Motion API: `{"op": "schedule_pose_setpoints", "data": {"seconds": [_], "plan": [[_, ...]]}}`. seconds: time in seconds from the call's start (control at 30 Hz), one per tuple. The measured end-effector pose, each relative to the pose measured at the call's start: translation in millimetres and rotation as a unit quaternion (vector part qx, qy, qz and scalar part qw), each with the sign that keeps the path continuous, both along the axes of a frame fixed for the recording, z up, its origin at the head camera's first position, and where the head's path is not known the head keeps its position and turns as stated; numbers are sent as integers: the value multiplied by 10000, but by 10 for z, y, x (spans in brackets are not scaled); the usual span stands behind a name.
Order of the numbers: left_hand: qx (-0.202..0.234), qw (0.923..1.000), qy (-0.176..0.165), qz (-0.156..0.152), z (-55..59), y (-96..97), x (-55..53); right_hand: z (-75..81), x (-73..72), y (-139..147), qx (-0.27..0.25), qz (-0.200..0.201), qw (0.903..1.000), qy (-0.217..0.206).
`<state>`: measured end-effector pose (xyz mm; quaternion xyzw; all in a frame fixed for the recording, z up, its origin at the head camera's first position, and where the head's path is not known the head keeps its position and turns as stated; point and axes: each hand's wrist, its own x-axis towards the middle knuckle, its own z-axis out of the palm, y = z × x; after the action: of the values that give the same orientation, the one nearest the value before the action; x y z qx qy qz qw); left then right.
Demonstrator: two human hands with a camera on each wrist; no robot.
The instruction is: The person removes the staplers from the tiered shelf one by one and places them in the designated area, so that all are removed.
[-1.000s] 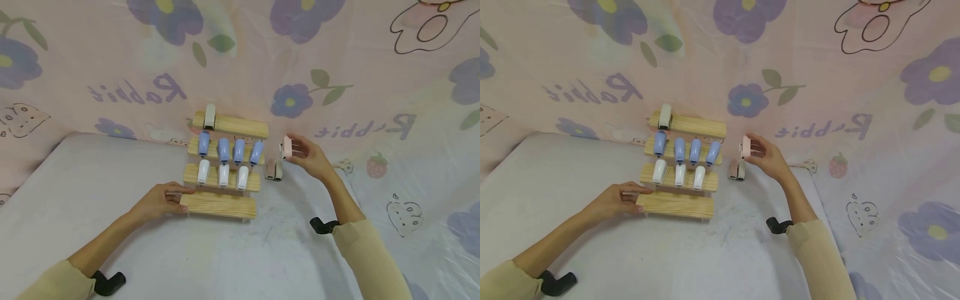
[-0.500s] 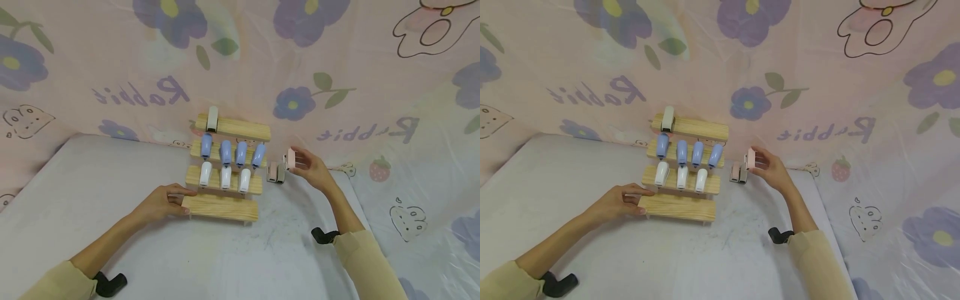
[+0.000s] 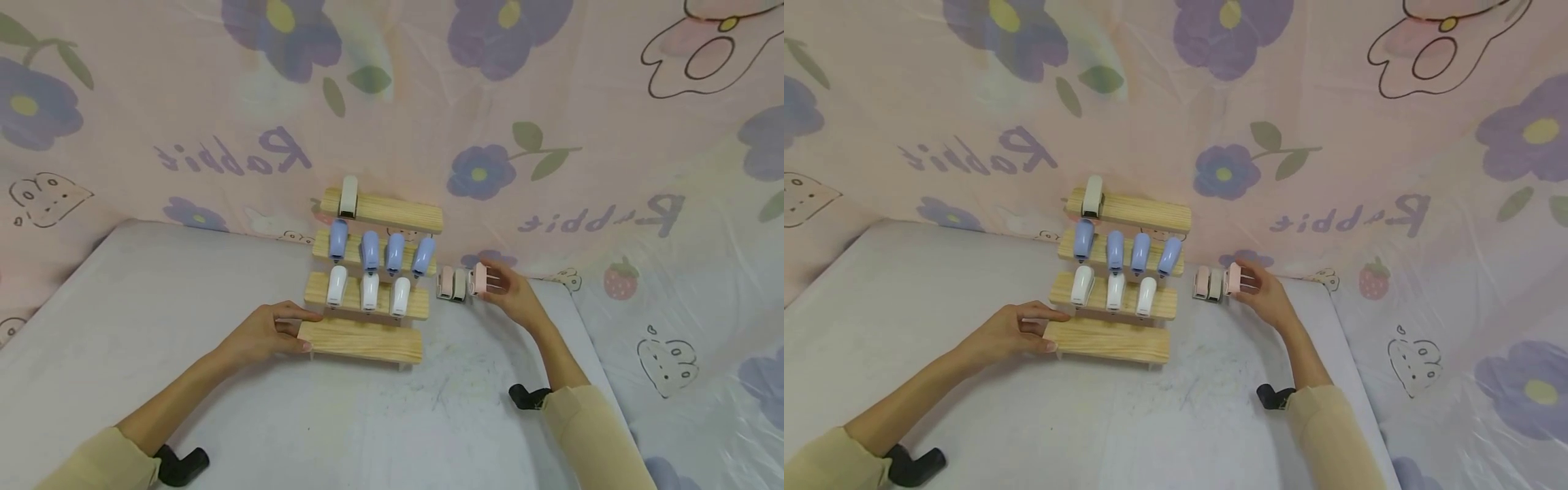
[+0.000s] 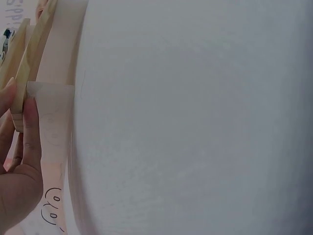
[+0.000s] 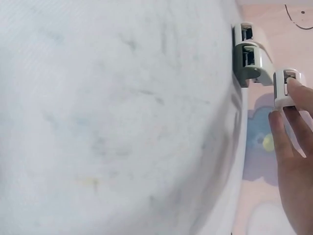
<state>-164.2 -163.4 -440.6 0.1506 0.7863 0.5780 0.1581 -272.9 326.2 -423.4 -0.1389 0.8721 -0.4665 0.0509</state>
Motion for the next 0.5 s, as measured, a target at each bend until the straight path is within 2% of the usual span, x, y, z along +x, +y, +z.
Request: {"op": "schedule_pose_setpoints", "data": {"seconds": [0.27, 0.5], "plan": [[3, 10000, 31, -20, -15, -5, -11, -104, -8, 30, -175, 62, 9997, -142], [-52, 10000, 22, -1, -19, -4, -14, -212, -38, 40, -110, 58, 9998, -157]]}}
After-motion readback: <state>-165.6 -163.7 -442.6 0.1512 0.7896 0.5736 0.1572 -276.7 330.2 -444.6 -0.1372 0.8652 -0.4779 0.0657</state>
